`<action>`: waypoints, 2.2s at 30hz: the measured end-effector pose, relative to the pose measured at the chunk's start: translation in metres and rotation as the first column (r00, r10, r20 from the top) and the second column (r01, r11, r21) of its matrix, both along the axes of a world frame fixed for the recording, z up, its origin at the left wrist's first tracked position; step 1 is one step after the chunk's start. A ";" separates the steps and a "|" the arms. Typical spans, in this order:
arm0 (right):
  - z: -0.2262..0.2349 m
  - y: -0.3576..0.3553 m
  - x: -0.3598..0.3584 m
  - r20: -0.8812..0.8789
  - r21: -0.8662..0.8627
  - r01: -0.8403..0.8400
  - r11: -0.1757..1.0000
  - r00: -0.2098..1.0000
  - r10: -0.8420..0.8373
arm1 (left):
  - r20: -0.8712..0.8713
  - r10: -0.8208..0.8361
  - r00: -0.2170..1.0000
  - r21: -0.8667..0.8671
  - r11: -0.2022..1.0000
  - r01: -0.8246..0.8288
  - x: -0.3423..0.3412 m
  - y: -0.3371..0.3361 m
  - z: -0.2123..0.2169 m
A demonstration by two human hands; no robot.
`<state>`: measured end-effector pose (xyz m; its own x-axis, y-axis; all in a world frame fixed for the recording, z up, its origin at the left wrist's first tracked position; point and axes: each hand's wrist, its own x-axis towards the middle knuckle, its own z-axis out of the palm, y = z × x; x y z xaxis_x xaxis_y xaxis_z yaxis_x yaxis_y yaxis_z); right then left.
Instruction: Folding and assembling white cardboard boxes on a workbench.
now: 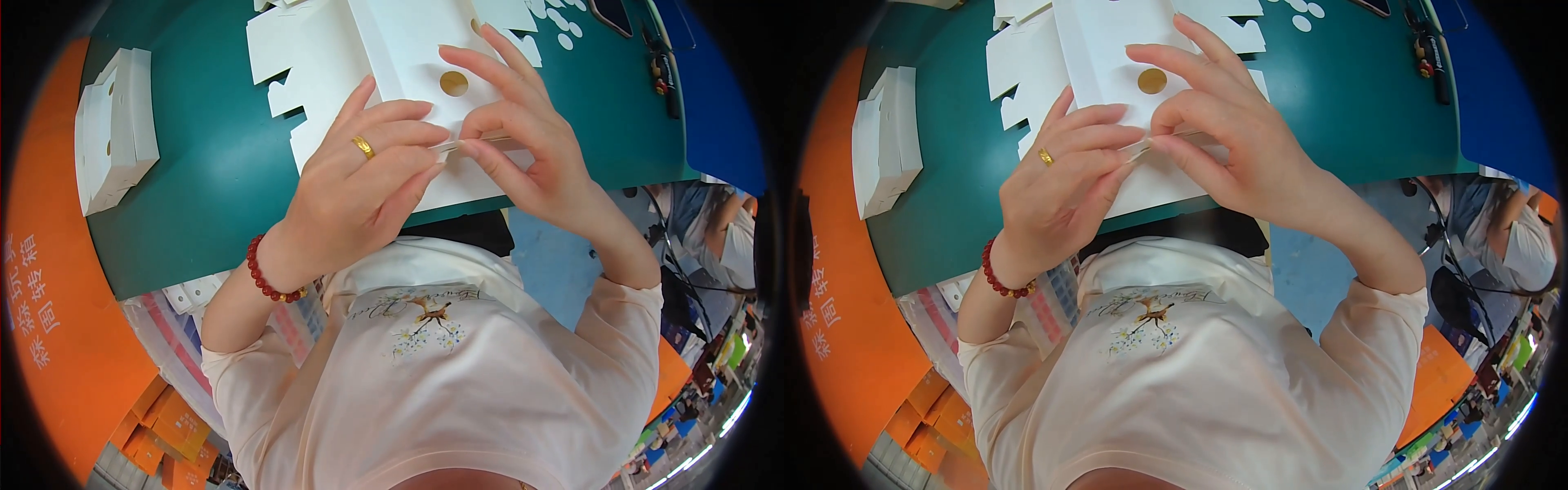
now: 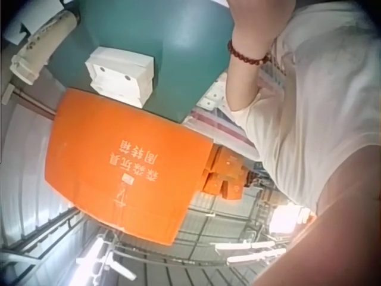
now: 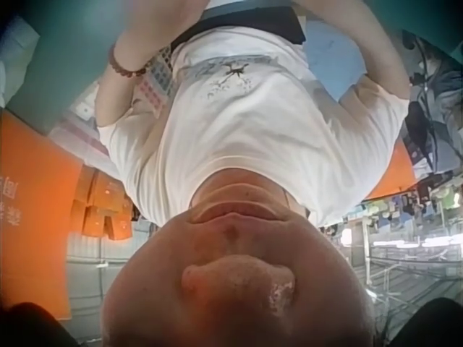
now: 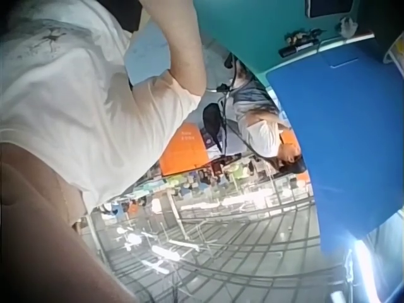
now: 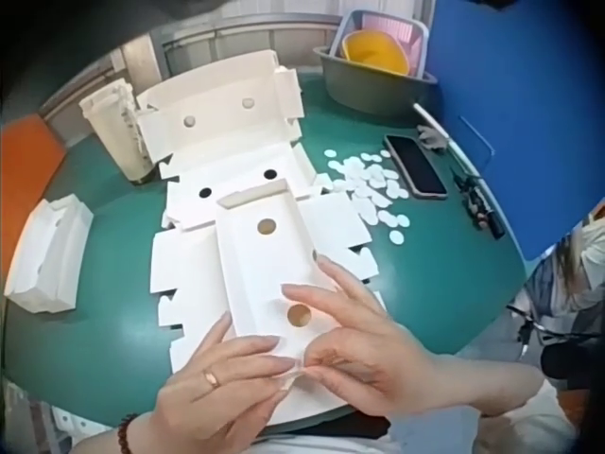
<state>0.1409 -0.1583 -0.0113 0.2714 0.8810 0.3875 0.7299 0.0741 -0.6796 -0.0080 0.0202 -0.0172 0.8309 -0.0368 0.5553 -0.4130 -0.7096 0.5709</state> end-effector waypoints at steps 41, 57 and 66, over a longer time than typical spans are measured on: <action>0.000 0.006 -0.004 0.081 0.003 0.024 1.000 0.996 -0.024 | 0.098 0.094 0.991 0.072 0.992 -0.102 -0.003 0.004 -0.005; -0.013 0.002 0.004 -0.121 0.113 -0.144 0.983 0.980 0.157 | 0.150 0.097 0.984 0.149 0.982 -0.120 0.004 -0.004 -0.003; 0.010 -0.006 0.016 0.043 -0.004 -0.108 0.994 0.993 0.109 | 0.106 0.127 0.986 0.156 0.977 -0.143 -0.001 0.007 0.008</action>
